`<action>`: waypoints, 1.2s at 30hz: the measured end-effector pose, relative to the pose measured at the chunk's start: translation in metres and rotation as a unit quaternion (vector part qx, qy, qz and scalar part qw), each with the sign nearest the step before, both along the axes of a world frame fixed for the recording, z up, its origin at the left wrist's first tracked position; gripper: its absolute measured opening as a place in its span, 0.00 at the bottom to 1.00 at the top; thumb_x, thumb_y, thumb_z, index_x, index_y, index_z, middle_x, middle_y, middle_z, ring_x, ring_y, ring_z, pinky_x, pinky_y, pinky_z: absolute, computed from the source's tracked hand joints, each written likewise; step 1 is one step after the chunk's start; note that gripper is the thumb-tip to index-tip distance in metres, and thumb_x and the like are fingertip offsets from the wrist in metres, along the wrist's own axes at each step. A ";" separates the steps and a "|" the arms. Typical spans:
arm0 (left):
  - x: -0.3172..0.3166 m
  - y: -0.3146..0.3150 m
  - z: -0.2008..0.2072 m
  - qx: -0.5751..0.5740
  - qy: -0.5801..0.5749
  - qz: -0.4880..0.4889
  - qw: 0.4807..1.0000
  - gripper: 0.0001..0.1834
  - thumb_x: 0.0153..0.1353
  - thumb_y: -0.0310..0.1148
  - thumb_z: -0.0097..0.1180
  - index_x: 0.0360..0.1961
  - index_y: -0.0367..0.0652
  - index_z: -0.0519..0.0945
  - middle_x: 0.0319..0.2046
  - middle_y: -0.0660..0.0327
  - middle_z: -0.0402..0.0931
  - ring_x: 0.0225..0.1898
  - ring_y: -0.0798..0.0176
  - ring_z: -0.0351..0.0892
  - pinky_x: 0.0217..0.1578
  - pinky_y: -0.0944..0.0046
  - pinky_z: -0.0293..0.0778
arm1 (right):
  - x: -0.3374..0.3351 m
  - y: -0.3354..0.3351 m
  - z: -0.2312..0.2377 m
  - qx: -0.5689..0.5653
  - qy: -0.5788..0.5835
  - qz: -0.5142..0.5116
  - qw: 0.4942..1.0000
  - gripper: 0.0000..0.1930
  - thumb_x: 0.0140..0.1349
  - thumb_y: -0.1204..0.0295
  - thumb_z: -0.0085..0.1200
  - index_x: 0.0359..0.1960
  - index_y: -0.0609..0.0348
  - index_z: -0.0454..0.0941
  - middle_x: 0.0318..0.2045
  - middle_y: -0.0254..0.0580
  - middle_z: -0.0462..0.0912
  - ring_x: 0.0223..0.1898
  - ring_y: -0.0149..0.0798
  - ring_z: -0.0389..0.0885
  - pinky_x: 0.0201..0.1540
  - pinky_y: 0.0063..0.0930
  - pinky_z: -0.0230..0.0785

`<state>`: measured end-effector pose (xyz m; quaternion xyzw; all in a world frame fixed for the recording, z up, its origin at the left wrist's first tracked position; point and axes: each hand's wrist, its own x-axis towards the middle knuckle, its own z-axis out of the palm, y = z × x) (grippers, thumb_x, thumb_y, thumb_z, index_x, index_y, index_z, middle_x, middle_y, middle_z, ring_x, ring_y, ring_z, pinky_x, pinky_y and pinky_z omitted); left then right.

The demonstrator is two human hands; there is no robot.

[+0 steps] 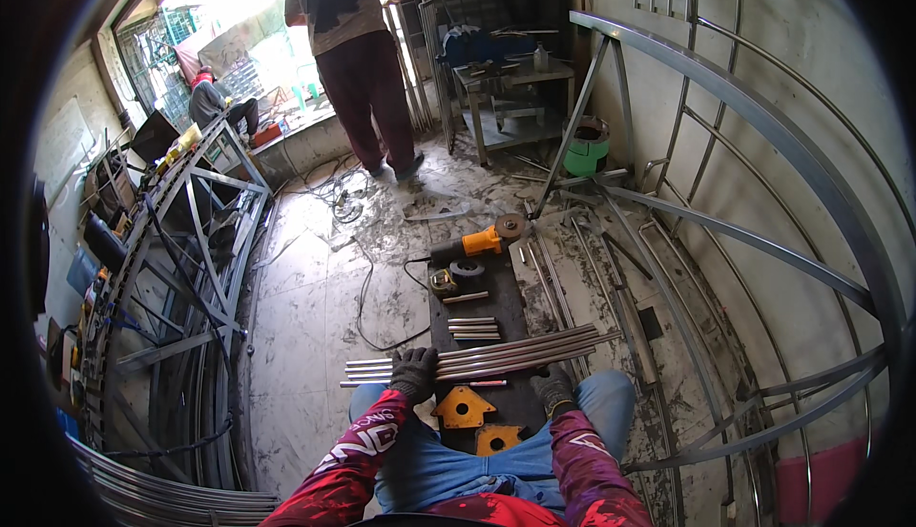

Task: The person marks and sorts stainless steel pipes for assembly by hand, using a permanent marker to label them and a magnetic holder to organize them within a metal frame.

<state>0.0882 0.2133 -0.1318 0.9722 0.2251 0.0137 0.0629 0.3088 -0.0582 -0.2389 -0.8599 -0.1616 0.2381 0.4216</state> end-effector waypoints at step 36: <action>0.005 -0.004 -0.003 0.041 -0.049 0.002 0.998 0.25 0.56 0.41 0.59 0.55 0.52 0.70 0.50 0.59 0.73 0.57 0.49 0.71 0.56 0.26 0.60 | 0.003 0.002 0.007 0.001 -0.013 -0.011 1.000 0.22 0.46 0.68 0.66 0.44 0.63 0.80 0.40 0.53 0.86 0.44 0.51 0.84 0.51 0.39 0.74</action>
